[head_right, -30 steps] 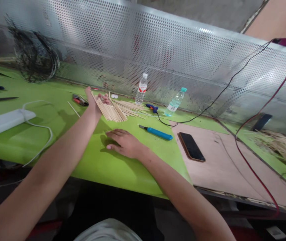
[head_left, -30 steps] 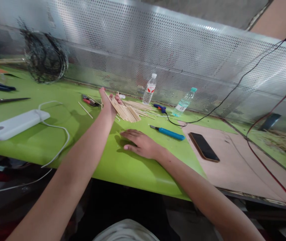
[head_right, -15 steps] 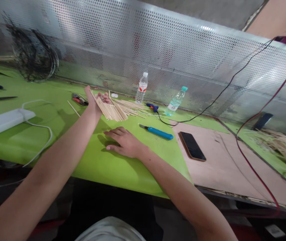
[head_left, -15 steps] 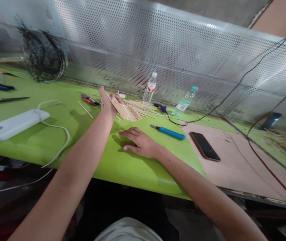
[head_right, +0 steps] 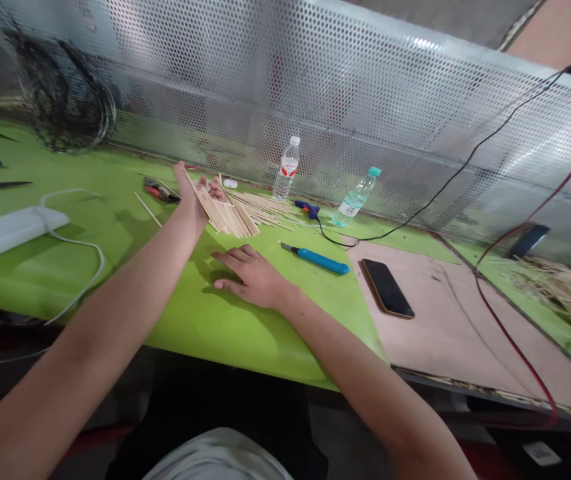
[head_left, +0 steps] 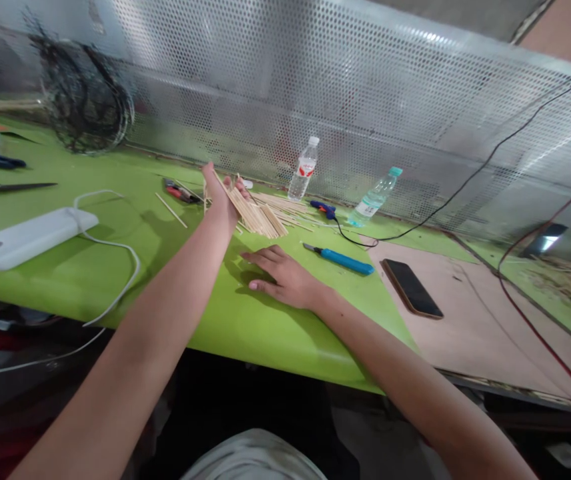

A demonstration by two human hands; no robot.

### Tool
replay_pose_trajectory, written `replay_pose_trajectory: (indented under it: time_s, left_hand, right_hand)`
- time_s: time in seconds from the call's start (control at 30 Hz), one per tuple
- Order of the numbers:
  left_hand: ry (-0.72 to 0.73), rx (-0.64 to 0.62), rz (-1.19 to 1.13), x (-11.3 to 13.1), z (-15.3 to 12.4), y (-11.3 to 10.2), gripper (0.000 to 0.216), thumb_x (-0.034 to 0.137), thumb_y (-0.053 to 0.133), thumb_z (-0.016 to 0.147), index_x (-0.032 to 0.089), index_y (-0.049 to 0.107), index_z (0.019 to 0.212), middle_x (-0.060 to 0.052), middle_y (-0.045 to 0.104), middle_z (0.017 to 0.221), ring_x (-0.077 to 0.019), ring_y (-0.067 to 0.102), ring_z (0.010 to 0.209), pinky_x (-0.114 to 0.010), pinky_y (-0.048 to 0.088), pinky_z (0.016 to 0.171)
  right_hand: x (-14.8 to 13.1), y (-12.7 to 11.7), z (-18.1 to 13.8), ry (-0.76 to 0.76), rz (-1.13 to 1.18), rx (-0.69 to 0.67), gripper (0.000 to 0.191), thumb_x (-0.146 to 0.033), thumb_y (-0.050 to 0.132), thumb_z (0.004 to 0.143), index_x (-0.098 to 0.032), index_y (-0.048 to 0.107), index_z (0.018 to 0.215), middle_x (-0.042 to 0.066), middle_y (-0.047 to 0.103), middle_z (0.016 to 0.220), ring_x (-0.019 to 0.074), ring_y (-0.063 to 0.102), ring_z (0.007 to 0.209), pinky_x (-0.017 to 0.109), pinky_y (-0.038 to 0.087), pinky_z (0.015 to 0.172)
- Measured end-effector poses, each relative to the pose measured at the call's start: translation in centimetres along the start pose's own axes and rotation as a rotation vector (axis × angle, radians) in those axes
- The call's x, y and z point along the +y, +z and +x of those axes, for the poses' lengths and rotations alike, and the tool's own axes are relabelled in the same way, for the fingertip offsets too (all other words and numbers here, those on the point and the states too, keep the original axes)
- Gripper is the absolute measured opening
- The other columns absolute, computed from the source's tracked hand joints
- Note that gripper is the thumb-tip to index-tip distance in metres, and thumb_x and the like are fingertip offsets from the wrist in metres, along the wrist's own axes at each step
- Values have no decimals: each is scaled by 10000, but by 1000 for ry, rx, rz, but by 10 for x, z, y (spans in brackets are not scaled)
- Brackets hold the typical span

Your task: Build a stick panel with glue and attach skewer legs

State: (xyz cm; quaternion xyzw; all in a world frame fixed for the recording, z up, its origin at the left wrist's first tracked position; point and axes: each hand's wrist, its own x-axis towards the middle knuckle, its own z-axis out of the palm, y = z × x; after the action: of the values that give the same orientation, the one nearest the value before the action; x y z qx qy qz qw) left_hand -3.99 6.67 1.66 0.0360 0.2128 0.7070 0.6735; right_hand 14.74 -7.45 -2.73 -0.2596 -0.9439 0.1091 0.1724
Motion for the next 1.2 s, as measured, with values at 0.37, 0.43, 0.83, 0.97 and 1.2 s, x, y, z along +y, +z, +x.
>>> replay_pose_trajectory:
  time_s: [0.37, 0.43, 0.83, 0.97, 1.2]
  left_hand:
    - [9, -6, 23, 0, -4, 1, 525, 749, 547, 848, 240, 418, 852, -26, 565, 720, -99, 445, 466, -218, 325, 425]
    - [4, -1, 19, 0, -4, 1, 525, 756, 540, 849, 242, 441, 875, -28, 572, 729, -100, 460, 473, -216, 332, 427]
    - [-6, 11, 19, 1, -6, 1, 524, 769, 502, 853, 248, 446, 859, -18, 545, 711, -110, 458, 478, -227, 318, 435]
    - [-15, -9, -4, 0, -3, -1, 551, 787, 522, 824, 246, 415, 831, -6, 536, 699, -106, 459, 475, -219, 311, 433]
    - [-20, 0, -1, 1, 4, -4, 562, 799, 501, 833, 246, 405, 826, -9, 539, 714, -98, 449, 512, -220, 297, 462]
  right_hand:
    - [11, 9, -2, 13, -33, -12, 601, -513, 486, 1030, -135, 509, 1497, 184, 527, 1530, 306, 463, 1422, 533, 339, 1206]
    - [11, 9, -2, 13, -39, -21, 603, -518, 475, 1033, -139, 507, 1501, 176, 511, 1548, 306, 445, 1447, 529, 328, 1216]
    - [4, -9, -2, 10, -59, 16, 294, -342, 526, 1039, -187, 765, 1114, 110, 731, 1222, 241, 647, 1163, 445, 498, 1051]
    - [8, -3, -5, 84, -92, 10, 427, -372, 531, 1032, -127, 635, 1367, 163, 630, 1422, 287, 581, 1316, 485, 446, 1135]
    - [11, 1, -5, 36, -73, -54, 452, -409, 524, 1033, -127, 637, 1367, 175, 550, 1515, 292, 485, 1434, 480, 387, 1195]
